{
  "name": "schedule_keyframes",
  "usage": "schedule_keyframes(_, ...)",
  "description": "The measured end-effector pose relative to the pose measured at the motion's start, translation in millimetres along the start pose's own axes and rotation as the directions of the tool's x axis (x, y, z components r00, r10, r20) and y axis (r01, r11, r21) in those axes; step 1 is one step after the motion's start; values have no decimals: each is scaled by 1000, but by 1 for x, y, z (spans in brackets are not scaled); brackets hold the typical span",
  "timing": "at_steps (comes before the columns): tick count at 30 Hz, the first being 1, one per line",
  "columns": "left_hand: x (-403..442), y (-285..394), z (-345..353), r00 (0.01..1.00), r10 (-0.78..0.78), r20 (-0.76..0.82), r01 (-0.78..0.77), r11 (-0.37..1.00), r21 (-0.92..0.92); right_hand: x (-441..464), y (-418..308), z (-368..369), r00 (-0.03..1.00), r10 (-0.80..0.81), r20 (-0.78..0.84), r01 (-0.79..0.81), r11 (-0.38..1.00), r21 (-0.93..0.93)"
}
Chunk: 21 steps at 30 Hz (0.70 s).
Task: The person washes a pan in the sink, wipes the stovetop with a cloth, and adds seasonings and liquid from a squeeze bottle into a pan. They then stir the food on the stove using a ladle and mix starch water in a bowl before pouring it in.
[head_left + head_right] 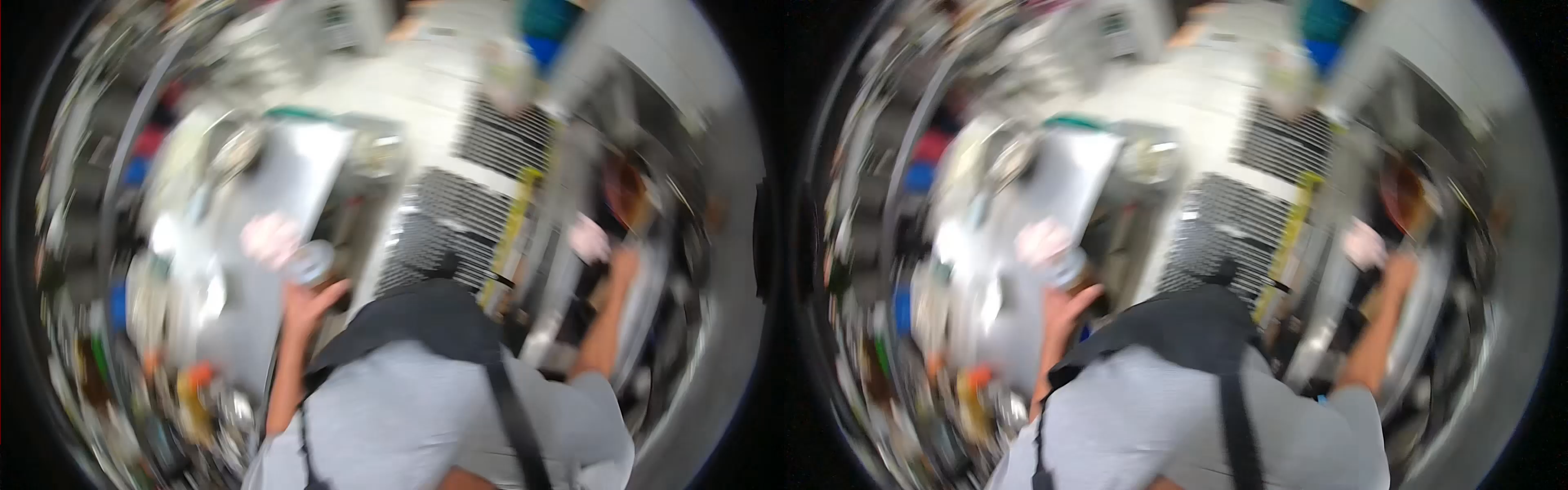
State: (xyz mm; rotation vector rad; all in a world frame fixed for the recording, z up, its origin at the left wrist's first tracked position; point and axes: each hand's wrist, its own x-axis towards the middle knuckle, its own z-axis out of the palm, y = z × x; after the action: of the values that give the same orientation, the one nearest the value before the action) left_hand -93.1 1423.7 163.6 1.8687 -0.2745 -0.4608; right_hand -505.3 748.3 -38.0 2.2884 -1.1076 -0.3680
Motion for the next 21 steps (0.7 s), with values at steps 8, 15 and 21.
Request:
schedule_keyframes(8, -133, -66, -155, 846, 207, -491, -145, 976, 162, -53, -54, -176, 714, 250, -654, 332, 702, 630)
schedule_keyframes(15, -285, -131, -295, 372, 76, -925, -57, 997, 59, -134, -139, -290, 653, 109, -749, 650, 426, 629)
schedule_keyframes(21, -411, -207, -414, -7, 351, -936, 276, 901, 336, -68, -190, -315, 826, -172, -537, 548, 24, 836)
